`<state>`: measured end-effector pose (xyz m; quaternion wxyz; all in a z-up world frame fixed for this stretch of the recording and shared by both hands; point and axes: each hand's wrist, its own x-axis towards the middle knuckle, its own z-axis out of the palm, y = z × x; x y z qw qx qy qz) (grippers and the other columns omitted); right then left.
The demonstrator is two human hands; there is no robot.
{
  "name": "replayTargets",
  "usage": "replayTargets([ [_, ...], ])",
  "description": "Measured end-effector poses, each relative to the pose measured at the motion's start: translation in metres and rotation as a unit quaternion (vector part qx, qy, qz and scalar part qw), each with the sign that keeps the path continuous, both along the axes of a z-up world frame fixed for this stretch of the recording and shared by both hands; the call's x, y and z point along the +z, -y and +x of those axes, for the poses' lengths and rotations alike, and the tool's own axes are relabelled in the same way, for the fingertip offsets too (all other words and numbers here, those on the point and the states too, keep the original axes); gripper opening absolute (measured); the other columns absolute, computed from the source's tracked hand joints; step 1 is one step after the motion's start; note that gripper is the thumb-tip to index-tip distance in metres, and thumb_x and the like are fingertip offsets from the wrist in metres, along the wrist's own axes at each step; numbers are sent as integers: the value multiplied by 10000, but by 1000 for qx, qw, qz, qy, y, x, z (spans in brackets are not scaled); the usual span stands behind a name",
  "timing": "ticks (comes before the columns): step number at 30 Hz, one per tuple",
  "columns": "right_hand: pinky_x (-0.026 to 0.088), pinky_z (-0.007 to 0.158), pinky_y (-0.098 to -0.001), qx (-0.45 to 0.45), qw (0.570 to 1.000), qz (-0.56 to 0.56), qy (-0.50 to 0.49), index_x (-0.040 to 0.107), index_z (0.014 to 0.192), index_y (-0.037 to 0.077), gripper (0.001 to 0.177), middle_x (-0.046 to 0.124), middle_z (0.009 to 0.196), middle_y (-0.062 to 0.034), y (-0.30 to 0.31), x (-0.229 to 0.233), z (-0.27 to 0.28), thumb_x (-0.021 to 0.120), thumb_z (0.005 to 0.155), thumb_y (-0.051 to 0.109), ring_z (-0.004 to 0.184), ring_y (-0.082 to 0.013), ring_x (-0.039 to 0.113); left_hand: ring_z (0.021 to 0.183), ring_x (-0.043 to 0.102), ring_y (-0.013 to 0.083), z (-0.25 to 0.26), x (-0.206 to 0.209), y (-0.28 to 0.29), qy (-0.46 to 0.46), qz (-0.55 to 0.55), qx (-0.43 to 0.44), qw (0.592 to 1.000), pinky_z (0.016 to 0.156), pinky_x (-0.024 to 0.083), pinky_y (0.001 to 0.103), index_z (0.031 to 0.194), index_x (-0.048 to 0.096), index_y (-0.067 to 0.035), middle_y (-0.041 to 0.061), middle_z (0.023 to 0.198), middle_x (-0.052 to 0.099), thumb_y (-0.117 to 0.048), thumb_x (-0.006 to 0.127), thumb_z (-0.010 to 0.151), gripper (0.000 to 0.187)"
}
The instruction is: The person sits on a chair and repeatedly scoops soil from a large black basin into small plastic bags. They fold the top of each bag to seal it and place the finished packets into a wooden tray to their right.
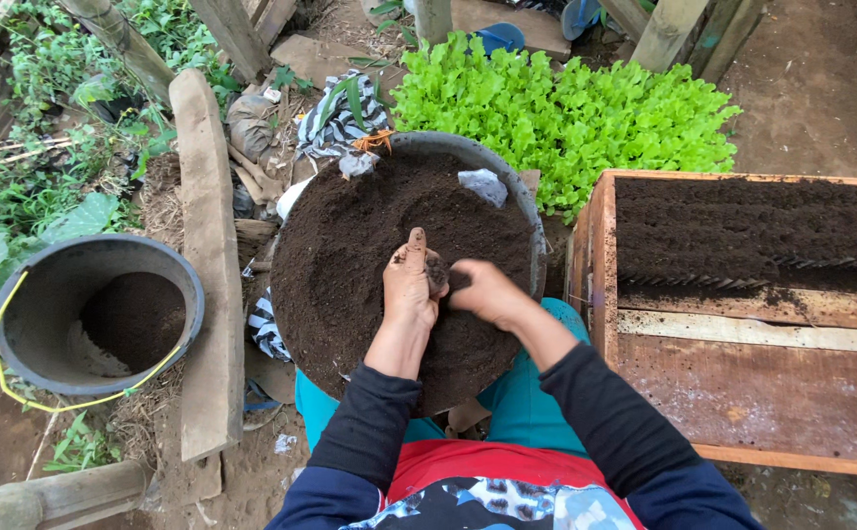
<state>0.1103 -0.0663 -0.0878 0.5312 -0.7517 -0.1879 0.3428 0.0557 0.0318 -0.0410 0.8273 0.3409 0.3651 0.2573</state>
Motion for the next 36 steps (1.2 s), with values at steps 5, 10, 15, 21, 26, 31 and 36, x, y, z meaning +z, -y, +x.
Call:
replayTargets([
  [5,574,591,-383,-201,947,210,-140,645,1046,109,385,621,858,-81,2,93,9,715,678,17,760,-232,631,562,604,297,1,-13,-1,-77,-143,-26,986,500,483,418,714,538,-67,131,606,565,-559,452,908,536],
  [10,587,519,-379,-295,876,342,-167,647,881,64,256,641,713,-102,-17,125,10,695,672,-74,627,-246,667,708,642,306,5,-29,1,-59,-264,-68,960,615,484,455,721,518,-123,90,686,618,-619,307,916,573],
  [15,564,580,-299,-282,908,310,-23,631,908,82,272,633,775,-79,-23,110,10,668,688,-72,700,-192,647,713,640,343,7,-29,8,-11,-310,-51,949,636,529,463,708,580,-79,178,751,657,-573,346,926,588],
  [21,480,833,-287,-225,935,262,76,585,960,84,250,637,916,-53,1,125,-16,692,743,20,907,-118,581,1171,509,382,19,-3,8,-24,-338,-53,939,939,409,547,1325,440,-91,221,1252,547,-647,428,880,712],
  [26,472,807,-338,-161,973,65,153,558,1035,128,361,619,926,-71,24,115,-21,737,726,177,924,-196,587,796,654,314,24,-10,20,-36,-249,99,963,726,555,488,976,582,16,201,872,642,-387,533,917,410],
  [31,496,666,-269,-133,979,14,156,642,966,197,355,682,757,0,57,68,20,764,633,164,761,-128,648,670,573,275,30,-16,26,-29,-206,38,977,557,534,416,799,561,1,147,724,550,-397,460,949,437],
  [36,517,688,-299,-322,925,105,170,629,981,53,317,658,797,-117,168,90,72,717,677,34,766,-148,597,510,550,152,15,32,33,-150,68,-59,985,514,521,261,718,568,-67,50,582,497,-100,610,773,77],
])
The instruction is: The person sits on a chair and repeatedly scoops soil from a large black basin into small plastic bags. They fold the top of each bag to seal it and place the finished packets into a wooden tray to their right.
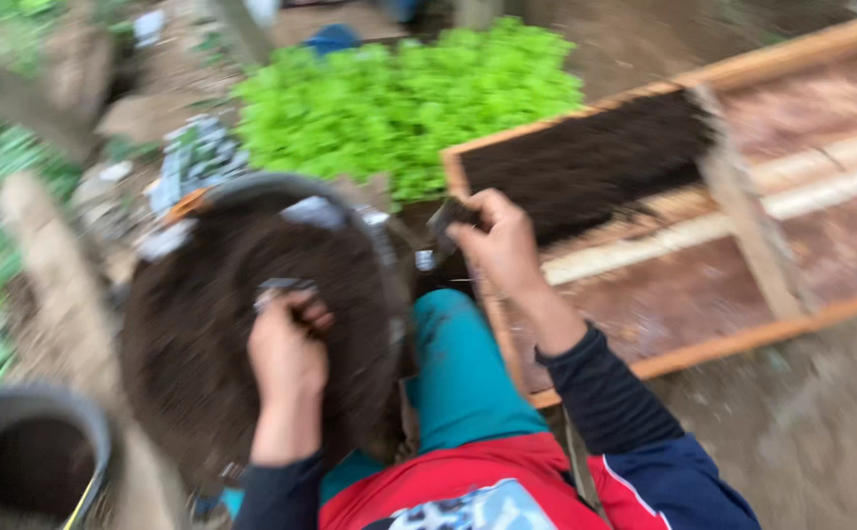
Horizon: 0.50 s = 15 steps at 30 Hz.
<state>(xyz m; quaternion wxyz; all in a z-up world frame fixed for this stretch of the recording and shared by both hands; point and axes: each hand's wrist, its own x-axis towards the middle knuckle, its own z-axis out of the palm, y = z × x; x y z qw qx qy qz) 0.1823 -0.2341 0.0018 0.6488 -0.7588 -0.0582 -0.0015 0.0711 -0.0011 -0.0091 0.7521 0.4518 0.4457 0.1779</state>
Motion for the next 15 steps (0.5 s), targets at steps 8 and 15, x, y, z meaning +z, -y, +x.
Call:
replayTargets([
  [8,476,648,-337,-214,936,-277,-15,657,971,53,273,677,850,-92,216,-84,104,756,755,189,719,-197,606,685,584,145,-36,-14,21,3,399,-67,914,670,495,253,837,561,8,91,754,580,-75,455,1025,231],
  [15,405,609,-431,-201,913,-331,-128,607,1086,63,281,576,780,-75,247,-145,140,668,870,233,701,-253,542,835,547,214,-41,-30,16,-20,594,-110,796,803,411,327,864,584,17,105,862,581,-74,482,1056,236],
])
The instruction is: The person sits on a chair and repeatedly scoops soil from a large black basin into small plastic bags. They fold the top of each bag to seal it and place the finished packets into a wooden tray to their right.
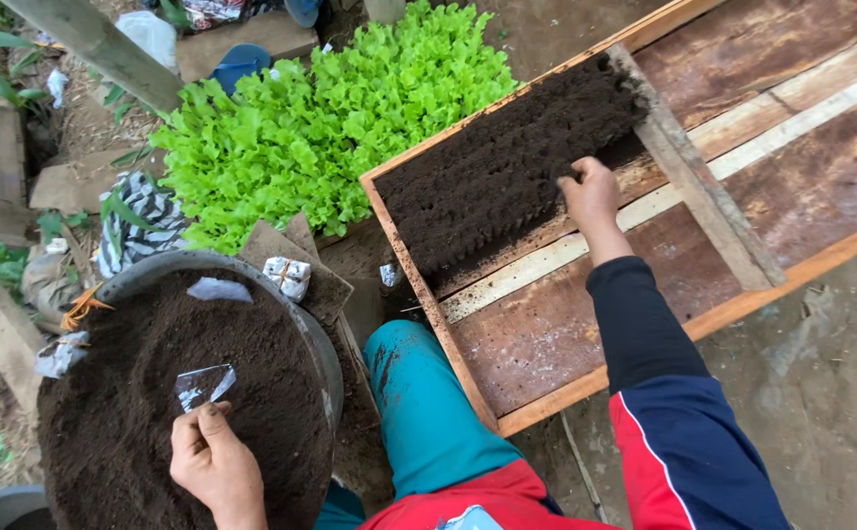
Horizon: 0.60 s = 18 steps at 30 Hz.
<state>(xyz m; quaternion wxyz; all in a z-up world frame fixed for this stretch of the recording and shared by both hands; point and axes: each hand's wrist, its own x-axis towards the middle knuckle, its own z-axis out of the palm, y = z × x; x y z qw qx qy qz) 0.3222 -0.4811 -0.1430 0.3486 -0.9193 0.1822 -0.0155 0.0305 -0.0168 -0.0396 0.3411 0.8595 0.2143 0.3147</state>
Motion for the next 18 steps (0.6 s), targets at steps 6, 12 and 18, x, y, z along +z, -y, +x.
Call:
replayTargets([
  [6,410,684,-504,68,987,-52,136,605,1006,39,283,655,893,-199,-9,-37,-7,550,919,303,838,-442,581,805,557,205,2,8,3,-10,4,7,1000,772,422,321,843,597,-3,83,825,581,-47,481,1021,217],
  [12,425,716,-494,117,956,-101,249,590,999,29,159,658,874,-176,-27,-18,-5,577,889,144,791,-407,592,720,568,177,2,27,8,19,-57,27,998,707,456,298,804,588,-23,84,782,587,0,457,947,195],
  [18,501,724,-369,219,929,104,279,608,995,57,121,659,790,-121,-171,108,-52,606,884,11,775,-280,657,624,548,144,-10,32,-10,144,-169,62,973,609,490,269,746,593,-4,112,690,584,0,488,923,206],
])
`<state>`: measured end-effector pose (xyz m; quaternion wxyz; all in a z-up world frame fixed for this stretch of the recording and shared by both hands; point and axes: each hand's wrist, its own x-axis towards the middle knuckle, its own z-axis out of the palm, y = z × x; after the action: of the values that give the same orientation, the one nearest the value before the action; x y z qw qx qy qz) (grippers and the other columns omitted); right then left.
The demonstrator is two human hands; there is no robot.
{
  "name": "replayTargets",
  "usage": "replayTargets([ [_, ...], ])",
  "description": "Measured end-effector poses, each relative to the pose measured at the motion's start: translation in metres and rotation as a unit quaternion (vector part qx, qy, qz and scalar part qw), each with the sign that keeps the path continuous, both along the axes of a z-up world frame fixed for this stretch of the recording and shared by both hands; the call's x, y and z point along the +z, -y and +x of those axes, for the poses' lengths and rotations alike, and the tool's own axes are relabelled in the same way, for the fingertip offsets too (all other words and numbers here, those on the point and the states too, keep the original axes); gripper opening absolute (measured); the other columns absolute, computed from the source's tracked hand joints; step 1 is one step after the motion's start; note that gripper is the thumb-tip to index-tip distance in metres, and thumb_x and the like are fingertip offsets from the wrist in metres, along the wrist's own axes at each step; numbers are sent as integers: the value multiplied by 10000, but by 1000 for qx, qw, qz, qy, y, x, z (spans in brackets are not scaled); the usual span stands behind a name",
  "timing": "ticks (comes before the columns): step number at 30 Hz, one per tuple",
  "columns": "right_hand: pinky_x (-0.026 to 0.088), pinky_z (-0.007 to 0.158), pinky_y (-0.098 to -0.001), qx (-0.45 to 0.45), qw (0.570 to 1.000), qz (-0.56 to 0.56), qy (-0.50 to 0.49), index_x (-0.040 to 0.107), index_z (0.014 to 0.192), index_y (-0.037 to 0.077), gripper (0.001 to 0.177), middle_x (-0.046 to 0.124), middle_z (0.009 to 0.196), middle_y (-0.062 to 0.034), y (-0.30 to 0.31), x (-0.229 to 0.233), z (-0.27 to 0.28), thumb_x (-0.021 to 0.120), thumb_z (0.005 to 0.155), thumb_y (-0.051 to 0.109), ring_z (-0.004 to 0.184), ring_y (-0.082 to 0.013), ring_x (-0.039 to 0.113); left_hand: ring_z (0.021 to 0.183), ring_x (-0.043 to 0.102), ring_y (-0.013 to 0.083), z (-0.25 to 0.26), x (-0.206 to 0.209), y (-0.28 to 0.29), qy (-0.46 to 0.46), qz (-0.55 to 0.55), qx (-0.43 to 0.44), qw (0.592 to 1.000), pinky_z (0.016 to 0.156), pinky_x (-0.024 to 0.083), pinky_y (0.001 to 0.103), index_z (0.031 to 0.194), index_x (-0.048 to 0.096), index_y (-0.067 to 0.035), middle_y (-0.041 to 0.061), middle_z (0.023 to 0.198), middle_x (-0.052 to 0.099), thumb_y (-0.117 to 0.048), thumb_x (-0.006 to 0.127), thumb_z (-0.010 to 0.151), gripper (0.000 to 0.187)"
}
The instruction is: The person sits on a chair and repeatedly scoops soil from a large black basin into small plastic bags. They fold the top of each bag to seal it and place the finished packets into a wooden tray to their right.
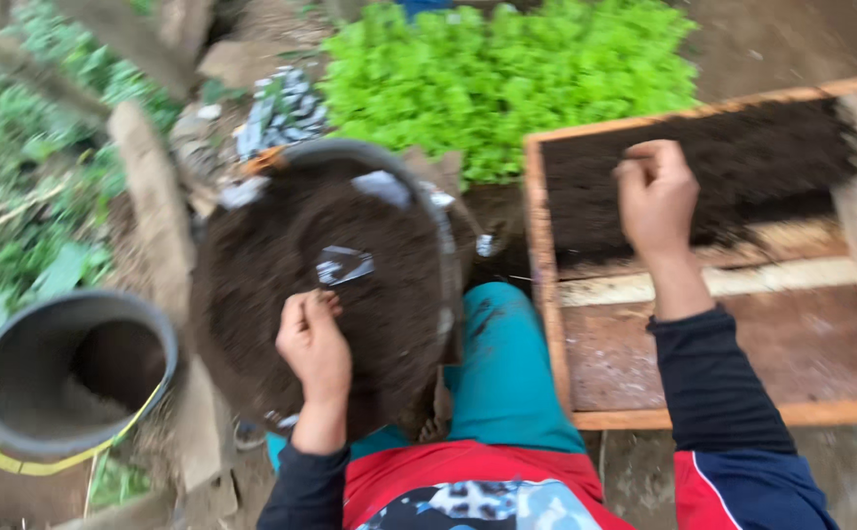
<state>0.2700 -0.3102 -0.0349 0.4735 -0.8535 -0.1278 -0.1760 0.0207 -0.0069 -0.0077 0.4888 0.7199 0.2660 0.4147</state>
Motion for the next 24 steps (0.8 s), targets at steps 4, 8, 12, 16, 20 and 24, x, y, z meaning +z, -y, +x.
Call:
replayTargets([
  [4,498,742,-357,125,991,2,37,674,855,99,41,628,792,-112,-117,37,-54,654,836,70,852,-310,634,606,551,133,-17,-1,-20,28,-23,21,999,581,505,249,760,604,-20,107,685,590,-75,494,955,230],
  [8,509,780,-357,369,926,-85,9,681,799,161,41,682,815,-38,-208,34,-102,686,759,162,844,-262,653,578,554,114,-32,-1,-32,48,-62,26,997,553,513,236,762,610,-20,87,656,592,-117,487,965,256],
  [12,486,823,-462,437,862,-255,-35,669,937,111,228,652,888,-144,-264,-2,-121,676,718,175,889,-363,625,564,541,100,-43,-2,-37,63,-106,28,992,542,507,221,754,611,-29,79,642,590,-141,494,960,262],
  [16,484,829,-426,433,822,-355,-101,598,1043,110,367,623,935,-128,-267,-17,-142,641,681,158,937,-329,626,564,540,99,-45,-6,-39,61,-128,14,990,540,514,219,753,621,-43,78,633,589,-159,504,955,261],
  [20,490,743,-410,391,883,-222,-136,632,799,110,157,650,788,-111,-242,12,-140,631,675,206,833,-313,641,597,554,110,-43,-6,-37,65,-148,-11,987,562,526,232,773,628,-34,89,647,600,-177,510,953,259],
  [24,428,408,-164,332,864,129,-356,608,925,54,135,635,648,-75,-213,30,-137,610,801,108,464,-109,607,662,558,119,-31,0,-27,67,-183,-49,980,616,530,255,831,652,-52,80,681,608,-206,507,944,240],
])
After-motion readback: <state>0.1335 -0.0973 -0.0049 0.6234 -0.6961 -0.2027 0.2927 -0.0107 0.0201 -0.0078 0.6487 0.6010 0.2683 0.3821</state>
